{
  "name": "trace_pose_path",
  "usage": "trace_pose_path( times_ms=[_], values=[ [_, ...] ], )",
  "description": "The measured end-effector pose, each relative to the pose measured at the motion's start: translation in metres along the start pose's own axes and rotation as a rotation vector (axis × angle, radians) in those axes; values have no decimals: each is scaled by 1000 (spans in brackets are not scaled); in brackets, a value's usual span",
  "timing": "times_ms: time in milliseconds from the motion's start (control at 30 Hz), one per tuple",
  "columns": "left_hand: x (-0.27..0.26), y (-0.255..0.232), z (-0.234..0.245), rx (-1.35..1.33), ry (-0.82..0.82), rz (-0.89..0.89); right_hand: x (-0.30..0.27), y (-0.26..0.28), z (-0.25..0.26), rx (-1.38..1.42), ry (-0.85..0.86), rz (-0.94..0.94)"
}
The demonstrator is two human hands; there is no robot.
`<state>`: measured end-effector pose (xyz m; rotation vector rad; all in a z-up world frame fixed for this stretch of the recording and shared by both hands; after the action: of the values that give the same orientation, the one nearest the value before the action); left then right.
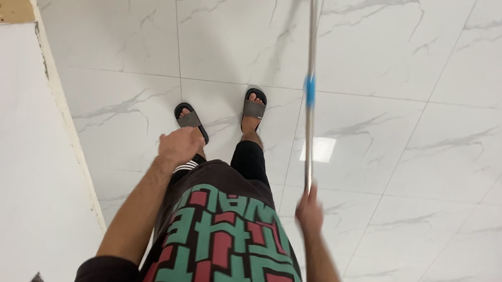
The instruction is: The person mops the tiled floor with a mop.
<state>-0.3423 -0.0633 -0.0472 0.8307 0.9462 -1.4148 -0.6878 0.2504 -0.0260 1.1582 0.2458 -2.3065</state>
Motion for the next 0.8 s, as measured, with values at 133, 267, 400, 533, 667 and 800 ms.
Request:
trace_pose_path(
  times_ms=[133,267,400,533,667,800],
  values=[
    [15,-44,1,-29,-39,-123,-197,-110,-51,22,176,-318],
    [9,-65,8,-53,-87,-189,-195,-110,-42,1,163,-284],
    [0,-47,12,-119,-107,-166,-24,-40,1,20,46,-92],
    [-10,-2,9,-85,-86,-19,185,144,125,-115,-454,547],
    [-20,34,-3,-120,-160,51,297,239,215,207,-203,265],
    [-35,47,-39,-118,-100,61,234,192,160,121,-268,309]
  ],
)
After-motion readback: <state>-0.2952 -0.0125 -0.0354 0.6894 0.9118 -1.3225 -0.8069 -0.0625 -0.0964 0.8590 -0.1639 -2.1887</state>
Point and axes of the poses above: each hand's wrist, its own x-axis towards the middle knuckle, its own z-axis out of the back of the hand, y = z × x, the point moved 7 cm from there along x, towards the middle knuckle, and after that the axes turned 3 degrees about z, right-handed, at the moved point
